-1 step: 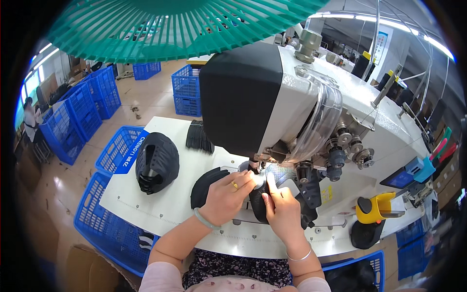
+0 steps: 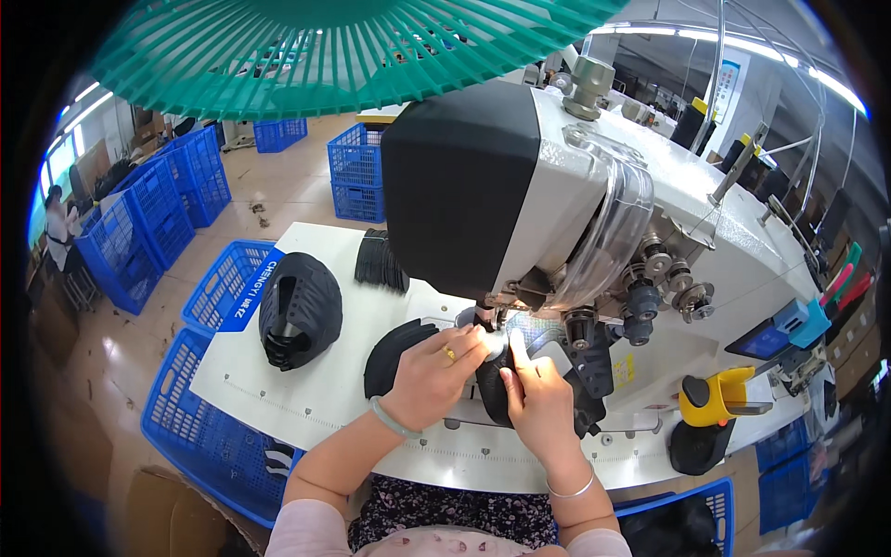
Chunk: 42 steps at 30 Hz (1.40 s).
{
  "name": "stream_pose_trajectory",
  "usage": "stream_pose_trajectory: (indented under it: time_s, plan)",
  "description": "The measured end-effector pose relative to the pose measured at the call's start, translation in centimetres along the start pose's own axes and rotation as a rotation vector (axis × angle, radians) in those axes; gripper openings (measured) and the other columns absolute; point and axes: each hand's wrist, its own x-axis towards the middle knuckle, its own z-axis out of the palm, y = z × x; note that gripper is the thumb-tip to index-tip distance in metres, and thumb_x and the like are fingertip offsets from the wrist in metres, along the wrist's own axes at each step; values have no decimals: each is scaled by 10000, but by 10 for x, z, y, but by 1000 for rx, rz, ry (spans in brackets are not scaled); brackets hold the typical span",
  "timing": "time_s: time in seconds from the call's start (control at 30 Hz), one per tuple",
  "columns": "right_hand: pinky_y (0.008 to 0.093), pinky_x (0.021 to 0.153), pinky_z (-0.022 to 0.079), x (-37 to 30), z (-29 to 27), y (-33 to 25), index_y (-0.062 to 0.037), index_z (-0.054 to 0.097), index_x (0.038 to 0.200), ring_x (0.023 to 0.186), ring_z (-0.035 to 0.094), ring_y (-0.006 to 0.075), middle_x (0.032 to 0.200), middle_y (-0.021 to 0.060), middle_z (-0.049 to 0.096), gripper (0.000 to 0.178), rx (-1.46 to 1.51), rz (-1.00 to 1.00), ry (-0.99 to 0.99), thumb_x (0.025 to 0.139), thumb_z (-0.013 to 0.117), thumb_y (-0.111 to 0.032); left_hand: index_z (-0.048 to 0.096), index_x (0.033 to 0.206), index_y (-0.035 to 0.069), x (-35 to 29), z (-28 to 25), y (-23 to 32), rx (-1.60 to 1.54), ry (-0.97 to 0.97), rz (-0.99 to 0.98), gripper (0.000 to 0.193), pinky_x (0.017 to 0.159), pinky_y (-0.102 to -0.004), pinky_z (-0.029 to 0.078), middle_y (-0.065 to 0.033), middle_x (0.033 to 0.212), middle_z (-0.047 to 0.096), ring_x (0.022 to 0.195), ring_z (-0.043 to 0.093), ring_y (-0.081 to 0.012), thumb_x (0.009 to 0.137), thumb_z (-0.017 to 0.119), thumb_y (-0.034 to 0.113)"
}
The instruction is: Use an industrial sewing machine to stitch together components of shoe uppers.
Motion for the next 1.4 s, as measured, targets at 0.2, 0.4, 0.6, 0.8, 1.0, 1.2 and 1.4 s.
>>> stream_pose_trajectory:
  time_s: [0.2, 0.4, 0.6, 0.8, 1.0, 1.2, 1.4]
  plan:
    - [365, 581, 497, 3, 1, -2, -53, 552, 1296, 649, 584, 277, 806, 124, 537, 448, 38, -16, 52, 868, 646, -147, 643, 979, 10, 1, 0, -6, -53, -43, -10, 274, 784, -321, 557, -85, 1054, 619, 958, 645, -253, 708, 607, -7]
    - [370, 566, 438, 8, -3, 0, -29, 567, 1274, 600, 528, 268, 710, 140, 530, 420, 213, 1, 73, 862, 643, -53, 655, 960, 3, 5, 1, -11, -104, -8, -22, 260, 782, -340, 571, -91, 1046, 627, 926, 665, -274, 706, 633, -53]
    - [383, 564, 435, 5, -3, 5, -36, 564, 1272, 586, 535, 332, 710, 180, 560, 382, 204, 2, 17, 893, 603, -58, 697, 942, 43, 0, 2, -24, -171, 9, -30, 239, 748, -333, 574, -82, 969, 675, 857, 688, -260, 716, 662, -27]
    - [415, 564, 442, 7, -5, 0, 3, 632, 1027, 628, 567, 368, 722, 195, 577, 153, 156, 66, -20, 902, 590, -74, 690, 941, 95, 4, 6, -17, -183, 60, -157, 207, 666, -286, 555, -41, 937, 673, 809, 684, -188, 738, 711, 59]
    - [424, 556, 440, 7, -2, -2, 19, 615, 899, 620, 567, 371, 710, 193, 571, 103, 129, 88, 2, 901, 592, -82, 702, 921, 54, 5, 2, -10, -90, 57, -18, 242, 727, -326, 587, -90, 964, 685, 851, 695, -261, 698, 685, -36]
    - [429, 557, 438, 8, 0, -5, 8, 617, 1111, 619, 565, 371, 706, 196, 567, 226, 131, 76, 2, 904, 580, -77, 691, 915, 47, 4, 0, -15, -90, 25, 1, 243, 757, -335, 587, -89, 998, 688, 911, 689, -267, 687, 666, -34]
    - [428, 564, 445, 11, 2, -11, 5, 604, 1166, 625, 570, 370, 711, 201, 573, 277, 98, 87, -5, 905, 578, -83, 654, 972, 47, 6, 3, -29, -75, 5, 73, 242, 792, -346, 569, -55, 1060, 656, 982, 667, -227, 737, 614, 1]
